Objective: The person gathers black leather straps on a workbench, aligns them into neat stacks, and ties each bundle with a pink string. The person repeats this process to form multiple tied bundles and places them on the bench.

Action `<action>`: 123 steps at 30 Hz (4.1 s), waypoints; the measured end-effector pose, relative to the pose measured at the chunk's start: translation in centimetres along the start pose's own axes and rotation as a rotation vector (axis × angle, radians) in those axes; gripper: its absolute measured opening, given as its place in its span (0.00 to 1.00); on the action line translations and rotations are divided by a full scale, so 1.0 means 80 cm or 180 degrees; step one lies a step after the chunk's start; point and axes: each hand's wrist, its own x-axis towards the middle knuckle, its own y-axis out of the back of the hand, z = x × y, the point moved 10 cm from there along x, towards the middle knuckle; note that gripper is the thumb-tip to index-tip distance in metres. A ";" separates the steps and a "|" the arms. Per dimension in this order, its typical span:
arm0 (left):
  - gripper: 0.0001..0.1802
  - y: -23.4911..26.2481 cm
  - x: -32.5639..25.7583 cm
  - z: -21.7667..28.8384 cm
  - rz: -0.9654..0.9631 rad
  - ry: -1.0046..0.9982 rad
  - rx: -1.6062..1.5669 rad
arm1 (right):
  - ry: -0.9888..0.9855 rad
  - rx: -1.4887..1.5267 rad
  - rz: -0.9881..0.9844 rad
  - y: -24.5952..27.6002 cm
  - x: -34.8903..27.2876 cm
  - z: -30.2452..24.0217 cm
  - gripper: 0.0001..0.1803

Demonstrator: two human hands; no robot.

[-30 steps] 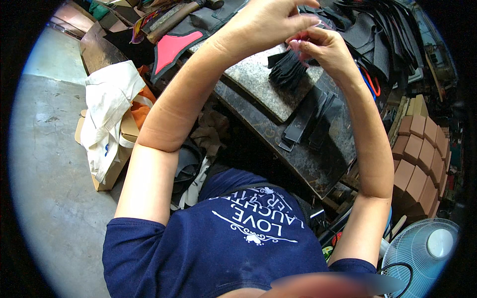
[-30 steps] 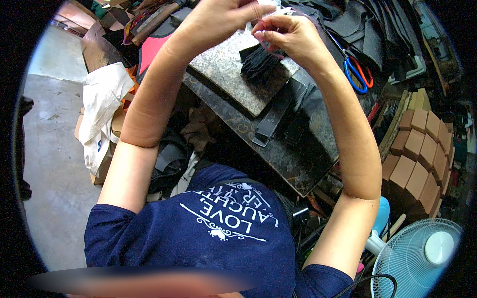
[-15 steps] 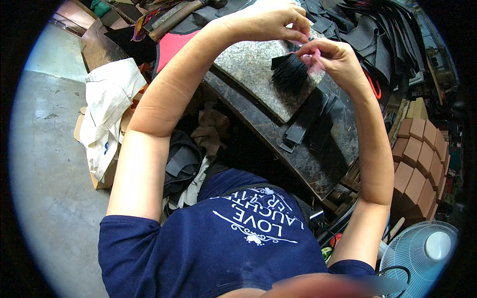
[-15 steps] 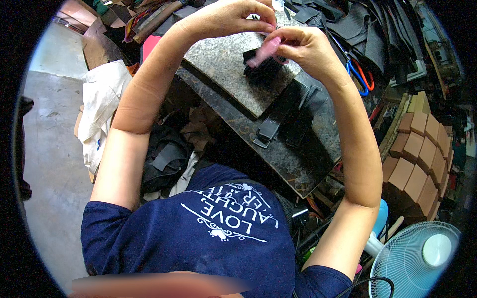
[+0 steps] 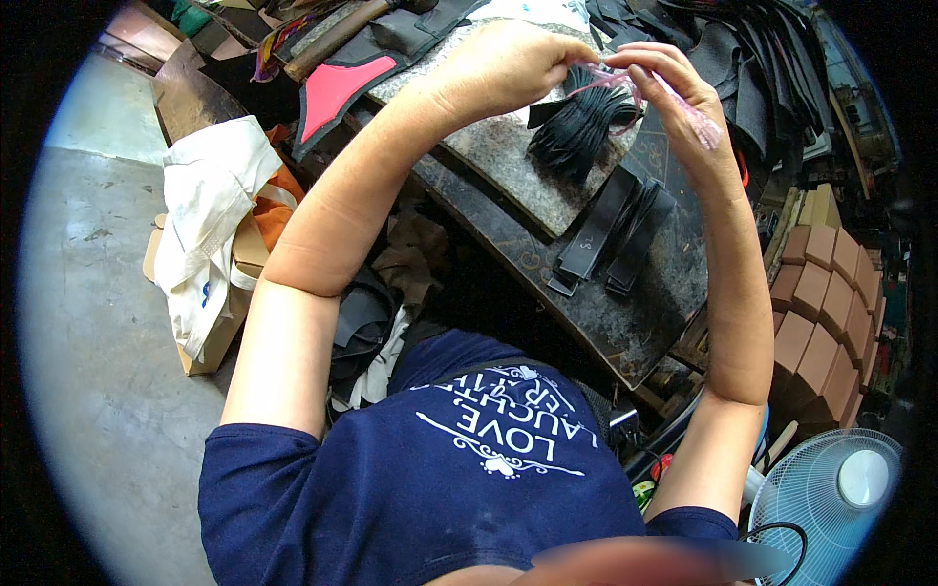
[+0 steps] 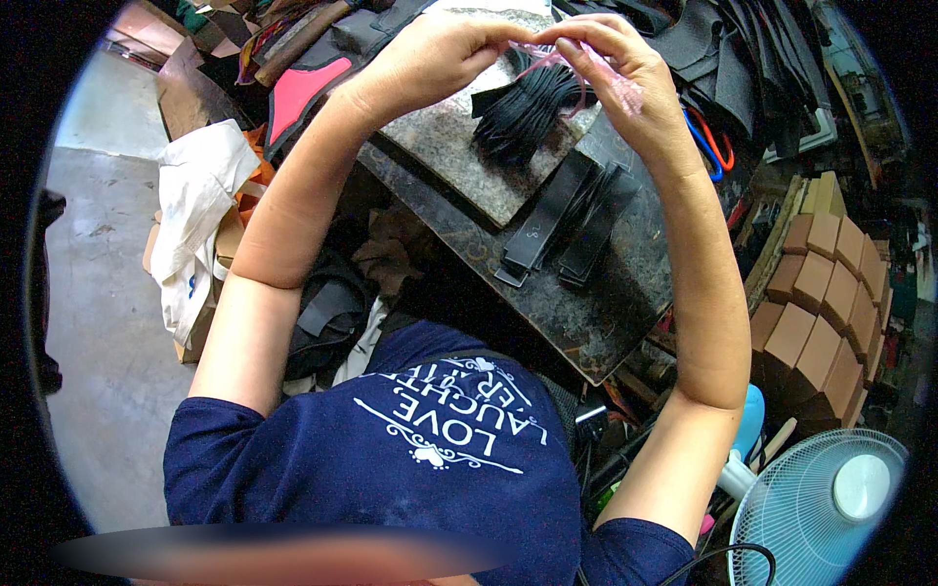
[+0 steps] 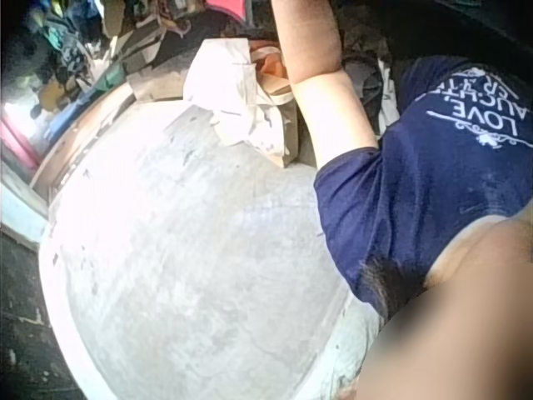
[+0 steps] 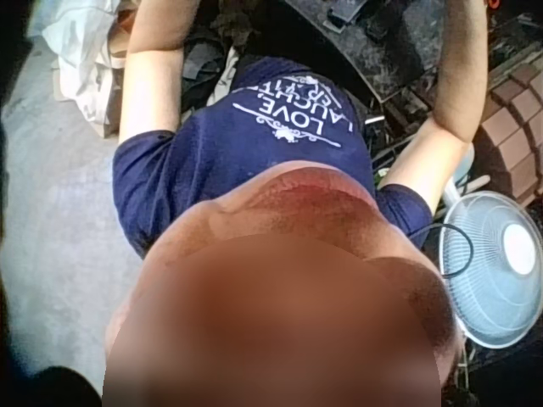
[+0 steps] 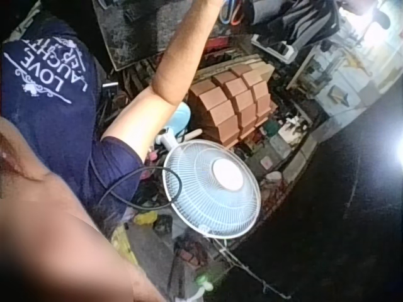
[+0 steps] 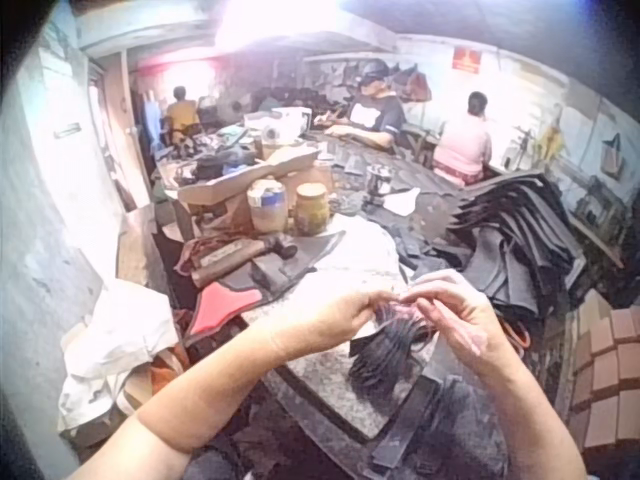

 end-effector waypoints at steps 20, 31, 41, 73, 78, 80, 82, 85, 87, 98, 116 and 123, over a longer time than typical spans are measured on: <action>0.20 -0.061 -0.017 -0.034 -0.1027 0.1216 -0.1954 | 0.0105 -0.1897 0.0358 -0.030 -0.031 -0.014 0.21; 0.11 -0.045 -0.019 -0.023 -0.0655 0.0813 -0.1389 | -0.0937 -0.0488 -0.0335 -0.045 -0.020 0.050 0.16; 0.11 -0.036 -0.018 -0.048 -0.0048 0.1115 -0.1682 | -0.1594 0.0238 -0.0415 -0.057 -0.029 0.062 0.11; 0.14 -0.028 -0.046 -0.064 -0.0259 0.0427 0.1060 | -0.1758 0.2672 0.0245 -0.002 -0.086 0.115 0.14; 0.11 -0.034 -0.044 -0.060 -0.0288 0.0330 0.1190 | -0.2190 0.2932 0.1021 0.047 -0.130 0.160 0.17; 0.11 -0.033 -0.041 -0.062 -0.0234 0.0356 0.1342 | -0.1966 0.3001 0.1052 0.047 -0.133 0.158 0.17; 0.11 -0.026 -0.040 -0.064 -0.0049 0.0429 0.1412 | -0.1557 0.2991 0.0937 0.040 -0.123 0.148 0.18; 0.13 -0.025 -0.040 -0.070 -0.0087 0.0566 0.1690 | -0.1609 0.2913 0.1113 0.036 -0.122 0.156 0.16; 0.13 -0.024 -0.043 -0.076 -0.0114 0.0713 0.1782 | -0.1620 0.3031 0.1242 0.035 -0.123 0.160 0.14; 0.14 -0.022 -0.047 -0.076 0.0088 0.0884 0.1852 | -0.1536 0.2863 0.0766 0.035 -0.121 0.158 0.19; 0.14 0.004 -0.055 -0.086 0.0695 0.1358 0.1537 | -0.1582 0.3549 0.1153 0.048 -0.133 0.167 0.21; 0.12 0.044 -0.082 -0.116 0.1652 0.1861 0.1254 | -0.1364 0.4182 0.1398 0.065 -0.140 0.179 0.19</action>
